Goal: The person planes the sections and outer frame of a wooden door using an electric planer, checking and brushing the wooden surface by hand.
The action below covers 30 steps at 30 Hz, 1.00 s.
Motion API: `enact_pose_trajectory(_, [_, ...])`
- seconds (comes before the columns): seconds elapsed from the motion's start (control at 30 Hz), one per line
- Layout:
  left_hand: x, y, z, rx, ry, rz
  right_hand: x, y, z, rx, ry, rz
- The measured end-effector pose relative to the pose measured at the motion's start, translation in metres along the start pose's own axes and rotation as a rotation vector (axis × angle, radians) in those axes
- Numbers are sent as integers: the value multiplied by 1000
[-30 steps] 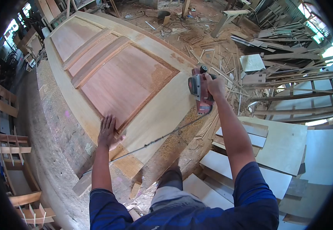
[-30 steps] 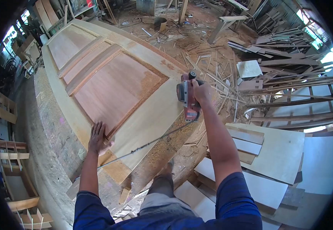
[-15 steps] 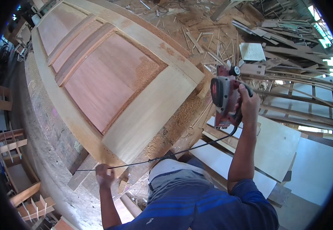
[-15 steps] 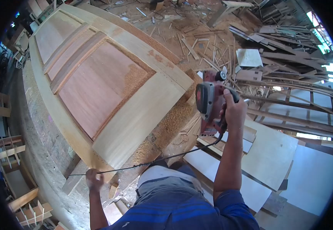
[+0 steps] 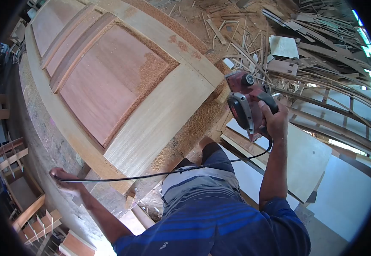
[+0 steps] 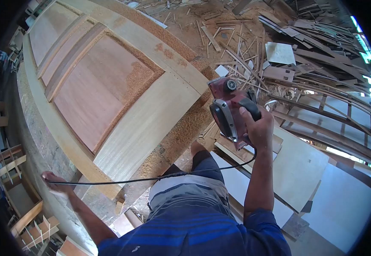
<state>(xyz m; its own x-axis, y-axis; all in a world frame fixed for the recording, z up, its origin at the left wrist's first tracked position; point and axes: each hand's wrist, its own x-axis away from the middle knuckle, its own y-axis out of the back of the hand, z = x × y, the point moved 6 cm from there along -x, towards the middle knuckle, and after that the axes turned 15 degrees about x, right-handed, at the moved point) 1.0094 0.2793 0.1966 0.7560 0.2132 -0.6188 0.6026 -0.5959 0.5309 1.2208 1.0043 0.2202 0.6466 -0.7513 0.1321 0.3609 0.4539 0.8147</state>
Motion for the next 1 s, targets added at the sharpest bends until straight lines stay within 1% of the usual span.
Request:
enact_pose_trajectory(0.07, [-14,-35,-41,77,-93,-27,-6,-6,-16,10,-31,34])
enact_pose_trajectory(0.13, [-17,-78,-48,115,217,-98,-13,-12,-38,33,-37,61])
enact_pose_trajectory(0.2, [-7,-135,-68,437,128,-78,-26,-18,-59,62,-9,80])
enact_pose_trajectory(0.27, [21,-198,-37,901,454,-160,-39,-24,-66,71,-2,106])
enact_pose_trajectory(0.33, [50,-249,-87,349,277,82,-49,-29,-74,110,9,142])
enact_pose_trajectory(0.4, [98,-293,-53,475,337,38,-62,-35,-81,177,38,183])
enact_pose_trajectory(0.5, [138,-311,-69,79,265,156,-81,-39,-70,112,50,308])
enact_pose_trajectory(0.6, [157,-316,-80,-1,191,179,-94,-52,-77,203,156,351])
enact_pose_trajectory(0.63, [156,-317,-77,28,259,151,-97,-57,-80,171,155,392])
enact_pose_trajectory(0.73, [154,-320,-72,-1,257,203,-103,-65,-68,207,197,483])
enact_pose_trajectory(0.77, [156,-320,-71,-2,286,202,-106,-68,-67,215,178,518])
enact_pose_trajectory(0.83, [152,-320,-83,-1,344,200,-111,-76,-61,187,183,540])
enact_pose_trajectory(0.93, [155,-321,-74,65,408,183,-121,-88,-47,185,212,562])
enact_pose_trajectory(1.0, [154,-321,-74,31,368,210,-126,-95,-36,191,239,582])
